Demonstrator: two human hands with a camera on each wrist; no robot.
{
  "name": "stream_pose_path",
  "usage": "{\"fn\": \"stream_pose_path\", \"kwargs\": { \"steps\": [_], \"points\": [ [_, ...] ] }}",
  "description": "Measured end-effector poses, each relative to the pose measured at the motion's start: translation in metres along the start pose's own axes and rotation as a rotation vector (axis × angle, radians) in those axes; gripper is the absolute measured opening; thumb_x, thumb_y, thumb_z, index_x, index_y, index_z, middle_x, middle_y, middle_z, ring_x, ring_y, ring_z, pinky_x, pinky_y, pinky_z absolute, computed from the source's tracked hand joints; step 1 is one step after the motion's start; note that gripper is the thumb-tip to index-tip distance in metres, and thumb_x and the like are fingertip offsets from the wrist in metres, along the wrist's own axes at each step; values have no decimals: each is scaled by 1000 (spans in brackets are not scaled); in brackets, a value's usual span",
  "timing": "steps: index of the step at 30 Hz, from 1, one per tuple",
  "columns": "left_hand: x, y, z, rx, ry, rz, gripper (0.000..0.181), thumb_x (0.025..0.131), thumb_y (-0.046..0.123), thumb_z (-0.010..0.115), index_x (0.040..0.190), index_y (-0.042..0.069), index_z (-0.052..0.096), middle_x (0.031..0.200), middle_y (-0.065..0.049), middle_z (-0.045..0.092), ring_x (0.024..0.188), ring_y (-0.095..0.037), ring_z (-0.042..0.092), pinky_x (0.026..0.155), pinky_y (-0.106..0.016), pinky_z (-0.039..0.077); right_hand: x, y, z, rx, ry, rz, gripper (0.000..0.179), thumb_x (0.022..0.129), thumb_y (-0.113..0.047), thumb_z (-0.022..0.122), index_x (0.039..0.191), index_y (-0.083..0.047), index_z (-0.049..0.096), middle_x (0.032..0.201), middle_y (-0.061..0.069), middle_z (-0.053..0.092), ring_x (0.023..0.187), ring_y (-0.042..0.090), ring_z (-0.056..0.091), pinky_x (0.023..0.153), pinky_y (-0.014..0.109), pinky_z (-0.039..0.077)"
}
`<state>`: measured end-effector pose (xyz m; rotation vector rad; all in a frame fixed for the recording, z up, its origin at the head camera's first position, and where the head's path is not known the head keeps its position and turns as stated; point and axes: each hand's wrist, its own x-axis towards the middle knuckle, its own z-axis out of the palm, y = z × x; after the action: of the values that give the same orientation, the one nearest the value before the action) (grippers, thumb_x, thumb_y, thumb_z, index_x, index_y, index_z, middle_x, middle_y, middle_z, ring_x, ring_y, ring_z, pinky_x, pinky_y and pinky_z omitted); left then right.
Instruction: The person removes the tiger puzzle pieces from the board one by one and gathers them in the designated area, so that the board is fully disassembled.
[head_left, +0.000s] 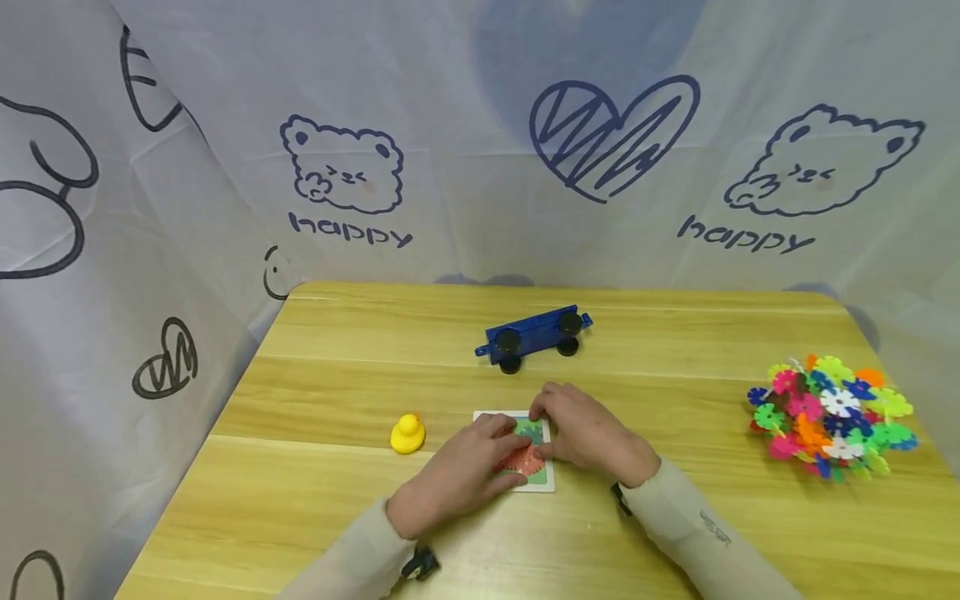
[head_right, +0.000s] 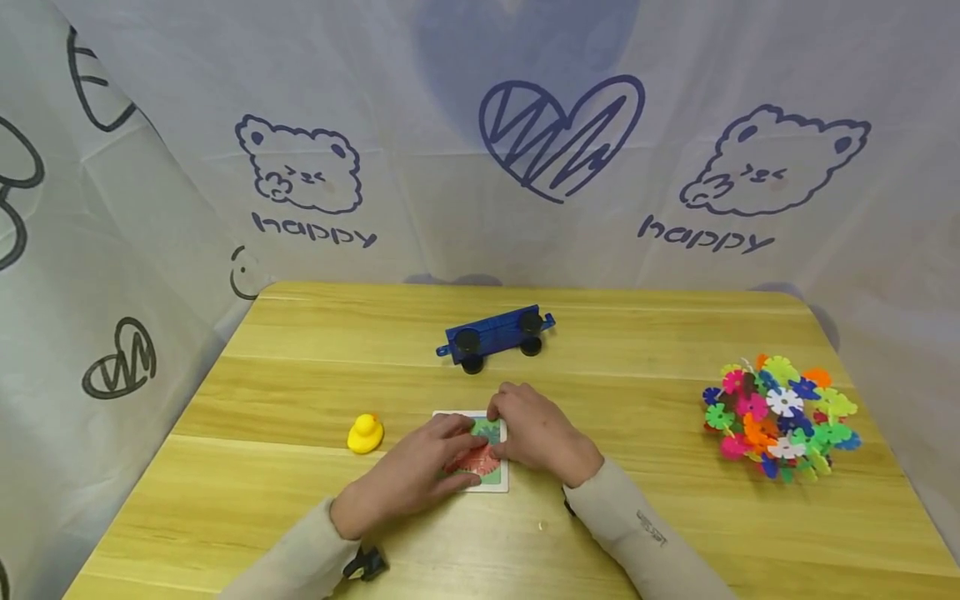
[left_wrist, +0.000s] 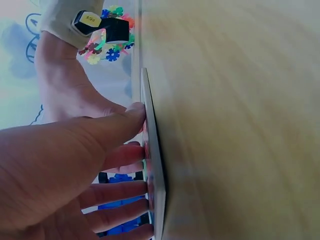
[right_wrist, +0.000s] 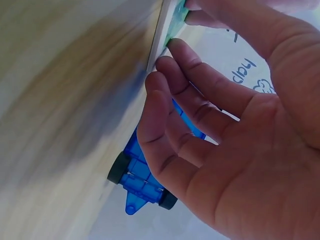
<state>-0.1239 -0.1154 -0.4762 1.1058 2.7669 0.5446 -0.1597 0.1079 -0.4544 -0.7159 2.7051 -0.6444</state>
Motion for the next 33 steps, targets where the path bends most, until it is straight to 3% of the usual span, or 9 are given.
{"fn": "stream_pose_path", "kwargs": {
  "steps": [11,25,33],
  "points": [
    [2,2,0,28,2,15,43,103,37,78,137,12,76,126,-4,70,108,-20,54,96,-31,54,-2,-7,-1,-70,9,25,38,86,-22,95,114,-5,77,117,5,70,110,27,61,99,47,58],
    [1,2,6,10,28,10,34,101,33,81,128,14,80,117,-4,66,109,-21,55,96,-33,55,7,2,-6,-63,-61,-45,39,84,-23,97,109,-7,71,116,4,65,114,27,61,101,48,58],
    [0,3,3,0,15,10,38,100,39,81,129,15,80,119,-5,65,110,-22,55,98,-34,56,7,5,-5,-47,-41,-50,38,84,-22,97,110,-8,72,116,3,66,114,26,62,103,46,58]
  ]
}}
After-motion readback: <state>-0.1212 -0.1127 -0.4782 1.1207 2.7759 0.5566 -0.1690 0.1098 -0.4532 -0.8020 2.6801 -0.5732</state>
